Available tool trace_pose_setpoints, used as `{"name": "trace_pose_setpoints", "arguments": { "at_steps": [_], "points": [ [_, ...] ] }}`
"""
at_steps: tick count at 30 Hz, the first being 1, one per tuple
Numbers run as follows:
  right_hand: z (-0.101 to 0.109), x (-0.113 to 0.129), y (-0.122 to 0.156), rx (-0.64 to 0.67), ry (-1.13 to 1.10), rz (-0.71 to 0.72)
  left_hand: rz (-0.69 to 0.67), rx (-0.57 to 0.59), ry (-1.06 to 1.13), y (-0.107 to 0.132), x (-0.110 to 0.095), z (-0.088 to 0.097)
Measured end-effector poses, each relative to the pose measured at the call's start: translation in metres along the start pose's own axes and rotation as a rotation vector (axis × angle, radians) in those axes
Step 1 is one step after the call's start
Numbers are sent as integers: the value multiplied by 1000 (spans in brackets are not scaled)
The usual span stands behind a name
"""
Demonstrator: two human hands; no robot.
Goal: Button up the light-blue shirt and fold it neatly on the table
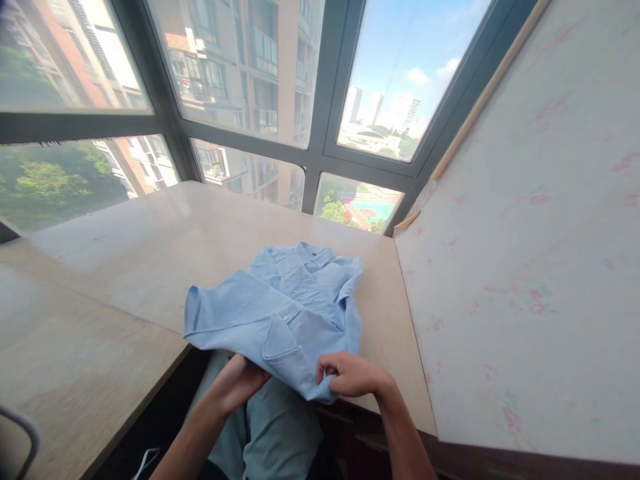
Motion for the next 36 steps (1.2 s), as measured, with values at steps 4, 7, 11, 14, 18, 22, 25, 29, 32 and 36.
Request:
{"name": "trace_pose_setpoints", "arguments": {
  "at_steps": [4, 7, 11, 14, 18, 22, 25, 29, 32, 36],
  "points": [
    [29, -25, 12, -257, 98, -103, 186, 48, 285, 14, -12, -7],
    [38, -28, 23, -308, 142, -98, -57, -168, 304, 20, -45, 23],
    [33, -24, 27, -221, 158, -79, -629, -515, -155, 40, -105, 65],
    [35, -21, 18, -210, 152, -24, -774, -429, -552, 26, -123, 48],
    [42, -22, -14, -295, 105, 123, -840, -212, -922, -26, -123, -4],
    [55, -50, -55, -562, 170, 25, -848, -167, -1346, -88, -115, -59],
    [65, -74, -71, -756, 227, -137, -654, -98, -1697, -132, -101, -79],
    [67, -84, -80, -746, 244, -261, -430, -10, -1846, -162, -99, -74],
    [61, -79, -84, -643, 256, -321, -379, 100, -1900, -167, -102, -70],
    [52, -69, -92, -603, 305, -354, -346, 267, -1956, -162, -99, -71]
  ]
}}
Point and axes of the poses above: each hand's wrist, its own y-axis away from the middle knuckle, its own z-axis out of the back of the hand, x = y × z, the point moved 8 cm from there along -y, towards the middle knuckle, and after that the axes turned 2 degrees about y, right-handed, at the moved point
